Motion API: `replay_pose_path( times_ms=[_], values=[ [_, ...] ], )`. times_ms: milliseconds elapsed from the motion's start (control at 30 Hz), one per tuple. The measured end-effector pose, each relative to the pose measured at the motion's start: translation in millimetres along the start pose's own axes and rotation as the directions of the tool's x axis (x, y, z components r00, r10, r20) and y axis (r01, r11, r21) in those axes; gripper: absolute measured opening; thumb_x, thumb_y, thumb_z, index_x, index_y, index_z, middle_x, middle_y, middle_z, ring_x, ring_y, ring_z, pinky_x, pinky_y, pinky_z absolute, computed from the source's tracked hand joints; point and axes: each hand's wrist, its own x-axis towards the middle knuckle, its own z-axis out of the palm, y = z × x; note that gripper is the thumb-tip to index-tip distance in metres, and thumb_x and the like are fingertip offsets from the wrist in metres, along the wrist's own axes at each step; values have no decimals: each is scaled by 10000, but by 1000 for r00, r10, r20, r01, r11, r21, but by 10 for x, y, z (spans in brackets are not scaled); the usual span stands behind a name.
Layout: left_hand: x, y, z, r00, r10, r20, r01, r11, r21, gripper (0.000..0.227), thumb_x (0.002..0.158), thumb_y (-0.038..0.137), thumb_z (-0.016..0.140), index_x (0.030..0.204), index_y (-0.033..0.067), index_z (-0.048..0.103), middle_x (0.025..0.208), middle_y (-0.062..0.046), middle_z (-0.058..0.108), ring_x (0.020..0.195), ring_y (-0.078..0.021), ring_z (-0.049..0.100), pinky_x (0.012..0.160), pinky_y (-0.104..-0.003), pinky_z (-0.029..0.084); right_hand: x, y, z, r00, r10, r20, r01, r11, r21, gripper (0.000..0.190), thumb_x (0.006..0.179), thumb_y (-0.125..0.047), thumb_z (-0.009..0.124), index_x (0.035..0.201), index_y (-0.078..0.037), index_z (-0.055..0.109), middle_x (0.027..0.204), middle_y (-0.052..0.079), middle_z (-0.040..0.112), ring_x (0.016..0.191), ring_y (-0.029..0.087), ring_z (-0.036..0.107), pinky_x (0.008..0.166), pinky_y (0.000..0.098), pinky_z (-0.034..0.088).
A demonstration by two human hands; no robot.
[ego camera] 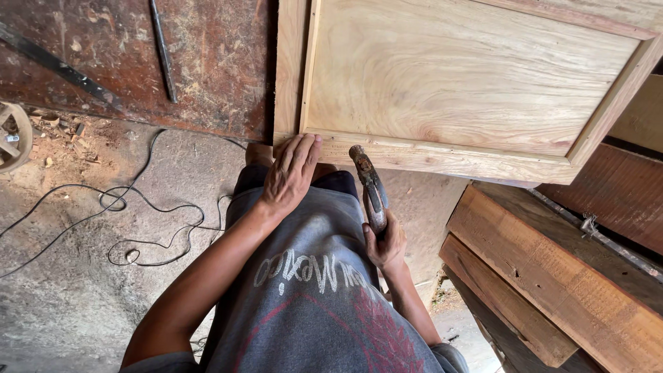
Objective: The person applies pink putty to a thin wooden strip, then fits the strip into the groove of a wooden frame. They use a chisel to trim the strip flush with the frame and tap it with a hammer to secure the fit.
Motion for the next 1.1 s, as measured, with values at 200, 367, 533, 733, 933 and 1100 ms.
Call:
replay_pose_path(
  times_ms=[200,367,533,733,933,1100],
  values=[
    [-18,-29,54,999,26,25,-27,999,22,529,990,28,621,1486,-82,475,1469,-174,483,1368,-328,490,1142,-446,452,12,6,-3,995,83,55,-84,996,21,546,901,-170,777,1329,48,518,925,236,673,777,402,695,666,453,551],
    [-48,-49,145,998,44,52,-50,992,118,521,1003,44,609,1496,-74,487,1466,-183,496,1362,-329,496,1177,-426,445,100,-58,17,1000,24,20,-24,999,30,537,923,-167,750,1357,44,516,1032,269,684,896,431,705,748,465,568],
    [-96,-47,205,997,37,62,-45,990,136,524,997,77,609,1482,-82,488,1450,-198,501,1375,-337,476,1195,-424,424,153,-86,-6,998,14,67,-14,1000,-5,512,938,-173,747,1354,28,527,1003,259,682,885,437,701,746,463,572],
    [-96,-12,220,998,50,46,-59,976,210,539,993,88,599,1486,-105,497,1441,-210,488,1390,-343,447,1218,-423,414,254,-91,1,978,93,185,-80,994,-78,526,917,-202,771,1315,52,538,790,215,656,615,362,659,582,450,527],
    [-84,-12,214,999,42,30,-48,971,236,528,998,82,591,1488,-91,493,1423,-206,495,1371,-338,465,1212,-425,413,254,-184,28,992,-122,-2,122,992,-41,492,955,-188,747,1338,12,511,850,213,641,684,362,672,604,439,526],
    [-79,8,230,999,38,27,-42,987,155,517,984,92,585,1452,-111,502,1392,-221,500,1333,-361,483,1182,-444,418,235,-214,27,998,32,47,-30,999,-45,531,955,-181,763,1379,29,523,869,222,677,710,338,701,631,426,559]
  ],
)
